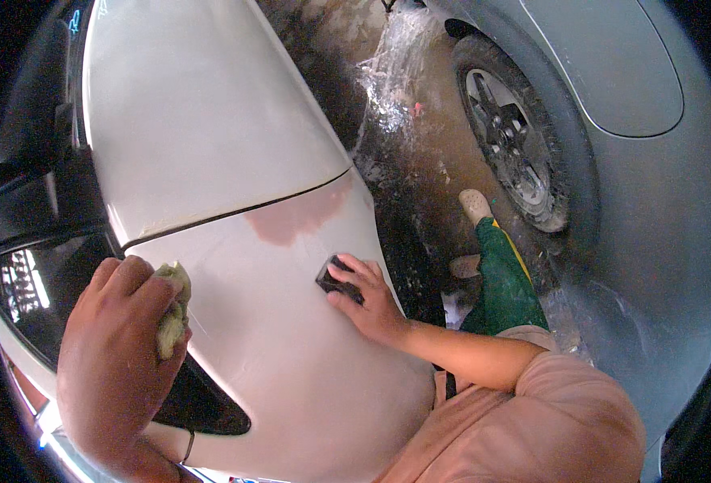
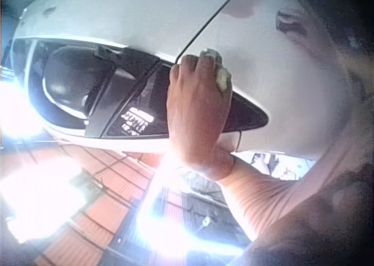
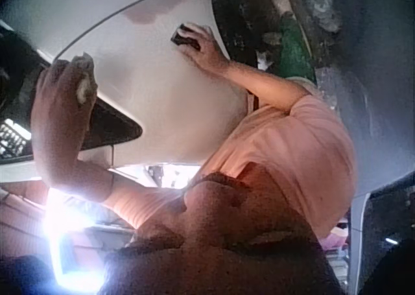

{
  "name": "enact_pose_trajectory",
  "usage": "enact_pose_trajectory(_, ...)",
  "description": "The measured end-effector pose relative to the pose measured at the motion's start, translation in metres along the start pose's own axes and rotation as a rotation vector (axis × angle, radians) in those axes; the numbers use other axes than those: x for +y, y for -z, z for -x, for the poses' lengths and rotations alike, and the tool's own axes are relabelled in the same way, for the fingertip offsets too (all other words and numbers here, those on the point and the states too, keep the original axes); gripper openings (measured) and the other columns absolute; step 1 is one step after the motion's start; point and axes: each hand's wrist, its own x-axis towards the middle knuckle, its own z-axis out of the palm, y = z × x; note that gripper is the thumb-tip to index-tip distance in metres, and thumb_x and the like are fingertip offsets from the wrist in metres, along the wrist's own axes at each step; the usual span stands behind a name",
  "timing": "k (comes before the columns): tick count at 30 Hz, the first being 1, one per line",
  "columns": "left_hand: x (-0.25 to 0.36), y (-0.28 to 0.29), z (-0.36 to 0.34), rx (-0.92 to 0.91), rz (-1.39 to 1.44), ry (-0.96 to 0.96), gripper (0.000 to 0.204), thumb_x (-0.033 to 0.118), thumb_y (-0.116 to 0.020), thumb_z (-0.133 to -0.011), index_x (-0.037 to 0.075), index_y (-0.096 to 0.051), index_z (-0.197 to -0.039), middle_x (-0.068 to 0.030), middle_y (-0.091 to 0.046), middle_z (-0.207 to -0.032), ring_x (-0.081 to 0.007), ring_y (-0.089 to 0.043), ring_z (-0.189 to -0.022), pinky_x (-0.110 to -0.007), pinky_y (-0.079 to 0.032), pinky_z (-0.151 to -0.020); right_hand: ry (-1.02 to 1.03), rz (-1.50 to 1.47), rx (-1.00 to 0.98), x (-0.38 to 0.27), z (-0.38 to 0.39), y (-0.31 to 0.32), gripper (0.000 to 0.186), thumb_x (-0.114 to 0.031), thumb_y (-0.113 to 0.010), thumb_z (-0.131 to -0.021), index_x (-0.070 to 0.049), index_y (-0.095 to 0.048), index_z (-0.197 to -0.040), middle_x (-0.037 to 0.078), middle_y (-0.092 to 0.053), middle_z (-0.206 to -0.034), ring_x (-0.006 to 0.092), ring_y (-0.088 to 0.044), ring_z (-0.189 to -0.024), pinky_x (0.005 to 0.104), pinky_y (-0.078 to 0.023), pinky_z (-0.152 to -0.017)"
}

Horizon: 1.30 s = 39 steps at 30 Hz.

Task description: The person sands the surface of a car body near the hood edge using sandpaper and water from a bucket, then wipes the sanded area with a cloth.

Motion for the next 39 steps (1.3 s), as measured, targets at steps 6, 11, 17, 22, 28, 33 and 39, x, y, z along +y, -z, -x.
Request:
enact_pose_trajectory(6, 0.002, 0.0, -0.002, -0.003, 0.005, 0.005, 0.036, 0.005, -0.078, -0.065, 0.004, -0.067, -0.099, -0.0126, -0.06, -0.099, -0.0339, -0.058, -0.098, -0.043, -0.052, -0.086, -0.05, -0.112, 0.021, -0.012, -0.083, -0.005, 0.046, -0.02, -0.073, -0.091, -0.009, -0.062, -0.133, 0.02, -0.05, -0.148, 0.0364, -0.049, -0.13, 0.0453, -0.036, -0.113)
enact_pose_trajectory(11, 0.002, -0.014, -0.003, -0.058, -0.02, -0.005, 0.031, 0.008, -0.078, -0.068, 0.004, -0.067, -0.097, -0.0121, -0.06, -0.099, -0.0333, -0.058, -0.099, -0.042, -0.052, -0.088, -0.034, -0.078, -0.045, -0.002, 0.011, 0.006, 0.044, -0.017, -0.073, -0.091, -0.005, -0.062, -0.132, 0.023, -0.054, -0.142, 0.0381, -0.049, -0.129, 0.0435, -0.037, -0.112)
enact_pose_trajectory(17, 0.005, -0.012, -0.006, -0.106, -0.038, -0.036, 0.027, 0.011, -0.076, -0.072, 0.005, -0.068, -0.097, -0.0116, -0.06, -0.099, -0.0324, -0.058, -0.101, -0.041, -0.052, -0.09, -0.027, -0.186, 0.035, -0.01, -0.101, -0.008, 0.043, -0.018, -0.072, -0.091, -0.008, -0.062, -0.132, 0.023, -0.052, -0.144, 0.0371, -0.049, -0.13, 0.044, -0.038, -0.112)
enact_pose_trajectory(22, 0.001, -0.022, -0.009, -0.131, -0.073, -0.025, 0.025, 0.013, -0.075, -0.073, 0.004, -0.067, -0.096, -0.0119, -0.061, -0.101, -0.0308, -0.058, -0.103, -0.041, -0.051, -0.09, -0.031, -0.061, -0.017, 0.0, -0.009, 0.001, 0.043, -0.02, -0.073, -0.09, -0.008, -0.063, -0.129, 0.022, -0.053, -0.142, 0.0372, -0.049, -0.127, 0.0467, -0.039, -0.11)
enact_pose_trajectory(28, 0.004, -0.013, -0.011, -0.121, -0.08, -0.03, 0.023, 0.013, -0.074, -0.074, 0.004, -0.067, -0.094, -0.0116, -0.061, -0.102, -0.03, -0.058, -0.103, -0.041, -0.05, -0.089, -0.051, -0.172, 0.062, -0.023, -0.1, -0.001, 0.042, -0.026, -0.071, -0.091, -0.003, -0.064, -0.125, 0.022, -0.056, -0.137, 0.0379, -0.051, -0.123, 0.0462, -0.038, -0.11)
enact_pose_trajectory(33, 0.002, -0.016, -0.008, -0.107, -0.075, 0.009, 0.024, 0.012, -0.075, -0.073, 0.004, -0.068, -0.095, -0.0112, -0.061, -0.102, -0.03, -0.058, -0.103, -0.04, -0.05, -0.089, -0.024, -0.07, 0.012, -0.011, -0.027, -0.002, 0.042, -0.026, -0.071, -0.092, -0.005, -0.064, -0.127, 0.021, -0.055, -0.138, 0.0376, -0.049, -0.126, 0.0467, -0.038, -0.11)
enact_pose_trajectory(39, 0.005, -0.007, -0.008, -0.108, -0.074, -0.001, 0.028, 0.011, -0.076, -0.071, 0.004, -0.068, -0.096, -0.0117, -0.06, -0.101, -0.031, -0.058, -0.102, -0.042, -0.051, -0.089, -0.097, -0.132, 0.084, -0.02, -0.089, -0.012, 0.04, -0.026, -0.071, -0.091, -0.004, -0.065, -0.124, 0.021, -0.057, -0.133, 0.0382, -0.051, -0.124, 0.0465, -0.039, -0.109)
